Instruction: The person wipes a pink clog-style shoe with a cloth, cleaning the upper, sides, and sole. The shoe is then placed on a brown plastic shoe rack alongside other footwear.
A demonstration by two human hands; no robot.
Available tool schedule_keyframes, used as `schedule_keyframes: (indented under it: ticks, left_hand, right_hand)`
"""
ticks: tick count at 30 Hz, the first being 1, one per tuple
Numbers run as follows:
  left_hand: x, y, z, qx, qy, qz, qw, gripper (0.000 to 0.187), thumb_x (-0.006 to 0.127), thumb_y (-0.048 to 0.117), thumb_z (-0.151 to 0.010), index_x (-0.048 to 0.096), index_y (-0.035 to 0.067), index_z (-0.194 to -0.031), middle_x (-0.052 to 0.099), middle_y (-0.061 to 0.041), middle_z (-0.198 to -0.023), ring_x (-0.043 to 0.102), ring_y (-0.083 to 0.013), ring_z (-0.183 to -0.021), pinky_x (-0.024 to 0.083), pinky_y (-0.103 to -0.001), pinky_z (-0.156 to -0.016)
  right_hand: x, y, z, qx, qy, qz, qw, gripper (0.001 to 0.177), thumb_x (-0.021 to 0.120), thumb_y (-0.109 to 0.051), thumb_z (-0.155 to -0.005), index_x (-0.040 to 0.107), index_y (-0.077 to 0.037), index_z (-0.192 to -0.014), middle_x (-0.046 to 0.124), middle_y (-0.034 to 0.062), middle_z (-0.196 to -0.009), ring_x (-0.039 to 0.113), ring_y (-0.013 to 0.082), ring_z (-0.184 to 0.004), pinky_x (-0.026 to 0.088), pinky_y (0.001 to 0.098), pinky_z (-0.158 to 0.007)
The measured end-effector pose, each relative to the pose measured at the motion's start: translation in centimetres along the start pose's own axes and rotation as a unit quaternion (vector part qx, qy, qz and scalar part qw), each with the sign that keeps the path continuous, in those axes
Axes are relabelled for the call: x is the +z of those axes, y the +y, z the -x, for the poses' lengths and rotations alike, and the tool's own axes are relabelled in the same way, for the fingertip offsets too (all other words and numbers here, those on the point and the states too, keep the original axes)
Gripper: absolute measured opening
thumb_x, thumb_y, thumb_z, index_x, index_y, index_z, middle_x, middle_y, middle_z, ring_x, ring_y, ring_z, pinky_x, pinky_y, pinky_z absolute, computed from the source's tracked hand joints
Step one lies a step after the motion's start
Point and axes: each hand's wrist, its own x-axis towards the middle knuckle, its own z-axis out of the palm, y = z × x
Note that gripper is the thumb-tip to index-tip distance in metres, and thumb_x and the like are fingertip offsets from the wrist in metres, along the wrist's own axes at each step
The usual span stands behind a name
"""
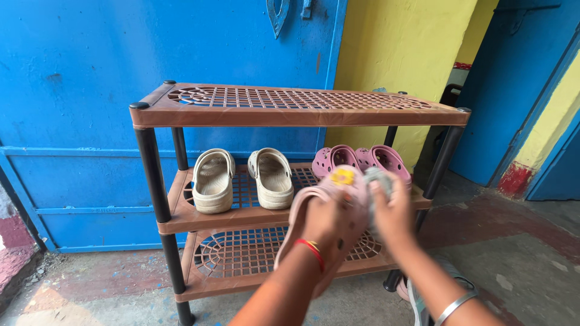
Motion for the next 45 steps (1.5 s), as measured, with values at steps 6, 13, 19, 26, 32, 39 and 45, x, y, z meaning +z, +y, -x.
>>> schedule_keyframes:
  ticks: [6, 13, 19, 26, 32, 39, 45]
  left_hand:
    - [-4.5, 1.9, -3.1, 0.030, 0.201, 0.200, 0.959, 0.044, 0.055, 0.042, -0.102, 0.064, 0.000, -0.113, 0.071, -0.010, -0.101, 0.073, -0.0177, -0.082, 0.061, -0.032, -0.071]
    - [0.0, -2.0, -0.9, 0.084, -0.013, -0.071, 0.994, 0.034, 0.061, 0.025, -0.095, 0.066, 0.001, -0.118, 0.075, -0.010, -0.107, 0.073, -0.0175, -0.091, 0.058, -0.033, -0.076]
    - [0.0, -0.5, -0.8, 0.127, 0.020, -0.221, 0.967, 0.043, 0.066, 0.034, -0.095, 0.072, -0.002, -0.117, 0.077, -0.012, -0.103, 0.073, -0.0133, -0.092, 0.057, -0.031, -0.076]
    - [-2.2, 2.7, -0.3, 0.060, 0.145, 0.061, 0.986, 0.046, 0.062, 0.039, -0.096, 0.070, -0.003, -0.114, 0.075, -0.010, -0.097, 0.071, -0.0167, -0.083, 0.057, -0.035, -0.071]
    - [2.6, 0.7, 4.3, 0.070, 0.023, -0.272, 0.959, 0.046, 0.063, 0.039, -0.094, 0.071, -0.002, -0.114, 0.076, -0.019, -0.108, 0.074, -0.0249, -0.099, 0.056, -0.038, -0.085]
    - [1.7, 2.8, 2.3, 0.168, 0.079, -0.243, 0.952, 0.051, 0.057, 0.045, -0.096, 0.072, 0.000, -0.117, 0.076, -0.020, -0.109, 0.074, -0.0254, -0.101, 0.055, -0.039, -0.086]
    - [0.2, 3.0, 0.0, 0.090, 0.048, 0.098, 0.990, 0.069, 0.037, 0.054, -0.107, 0.067, -0.007, -0.114, 0.072, -0.017, -0.099, 0.070, -0.0238, -0.087, 0.058, -0.038, -0.074]
  right_hand:
    - [4.3, -6.3, 7.5, -0.029, -0.134, 0.080, 0.987, 0.039, 0.067, -0.018, -0.092, 0.064, -0.005, -0.128, 0.074, 0.0081, -0.114, 0.071, 0.0147, -0.104, 0.053, 0.0318, -0.091]
    - [0.1, -2.0, -0.7, -0.051, 0.043, 0.075, 0.995, 0.027, 0.067, -0.018, -0.098, 0.066, -0.003, -0.120, 0.074, 0.0106, -0.107, 0.068, 0.0175, -0.097, 0.054, 0.0326, -0.090]
    - [-0.6, -1.8, -0.6, 0.048, 0.043, 0.089, 0.994, 0.025, 0.064, -0.021, -0.101, 0.067, -0.006, -0.121, 0.075, 0.0103, -0.104, 0.068, 0.0159, -0.091, 0.054, 0.0316, -0.084]
    - [4.8, -6.4, 5.5, -0.144, -0.072, 0.047, 0.986, 0.027, 0.063, -0.010, -0.098, 0.066, -0.002, -0.124, 0.071, 0.0156, -0.124, 0.068, 0.0253, -0.120, 0.050, 0.0368, -0.100]
    - [0.1, -3.7, -0.6, 0.014, 0.054, 0.052, 0.997, 0.022, 0.069, -0.018, -0.098, 0.068, -0.003, -0.113, 0.073, 0.0071, -0.099, 0.067, 0.0155, -0.089, 0.054, 0.0315, -0.081]
    - [2.3, -5.6, 0.5, -0.058, -0.025, -0.066, 0.996, 0.020, 0.065, -0.013, -0.100, 0.065, -0.003, -0.117, 0.073, 0.0056, -0.110, 0.067, 0.0110, -0.100, 0.056, 0.0274, -0.089]
    - [3.8, -8.2, 3.3, -0.061, -0.063, 0.033, 0.996, 0.025, 0.066, -0.011, -0.096, 0.067, -0.006, -0.121, 0.076, 0.0130, -0.112, 0.072, 0.0171, -0.104, 0.055, 0.0341, -0.092]
